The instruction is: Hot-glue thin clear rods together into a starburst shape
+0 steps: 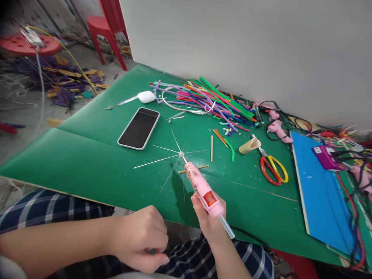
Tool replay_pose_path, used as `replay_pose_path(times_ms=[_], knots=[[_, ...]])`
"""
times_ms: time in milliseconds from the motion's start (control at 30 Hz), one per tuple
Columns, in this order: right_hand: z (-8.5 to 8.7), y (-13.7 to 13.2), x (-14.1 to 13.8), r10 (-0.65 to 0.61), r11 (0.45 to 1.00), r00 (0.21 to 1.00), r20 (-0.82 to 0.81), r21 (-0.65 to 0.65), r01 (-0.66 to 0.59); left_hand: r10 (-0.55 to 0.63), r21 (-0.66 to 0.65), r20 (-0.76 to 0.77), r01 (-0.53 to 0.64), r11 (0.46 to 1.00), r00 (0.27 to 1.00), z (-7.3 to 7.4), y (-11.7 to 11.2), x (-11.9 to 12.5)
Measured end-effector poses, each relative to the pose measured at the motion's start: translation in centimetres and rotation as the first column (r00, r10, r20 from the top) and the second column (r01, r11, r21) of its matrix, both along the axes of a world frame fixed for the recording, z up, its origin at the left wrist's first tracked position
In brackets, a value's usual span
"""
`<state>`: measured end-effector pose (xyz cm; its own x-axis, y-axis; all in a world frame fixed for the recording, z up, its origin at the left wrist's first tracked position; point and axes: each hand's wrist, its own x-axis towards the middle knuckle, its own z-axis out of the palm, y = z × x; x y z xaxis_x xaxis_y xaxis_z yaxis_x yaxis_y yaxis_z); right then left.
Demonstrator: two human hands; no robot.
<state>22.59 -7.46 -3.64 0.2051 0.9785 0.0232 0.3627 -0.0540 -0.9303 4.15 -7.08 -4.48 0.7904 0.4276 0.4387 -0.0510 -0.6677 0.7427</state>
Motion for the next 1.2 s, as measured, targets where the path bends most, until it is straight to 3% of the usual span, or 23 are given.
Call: replay_pose_path(times_ms=[1200], knots=[[-0.21,0.01,0.33,0.06,0.998,0.998,0.034,0.015,-0.06,0.007,0.073,-0.047,-0.004,0.997,0.999,-0.04,0.05,0.09]])
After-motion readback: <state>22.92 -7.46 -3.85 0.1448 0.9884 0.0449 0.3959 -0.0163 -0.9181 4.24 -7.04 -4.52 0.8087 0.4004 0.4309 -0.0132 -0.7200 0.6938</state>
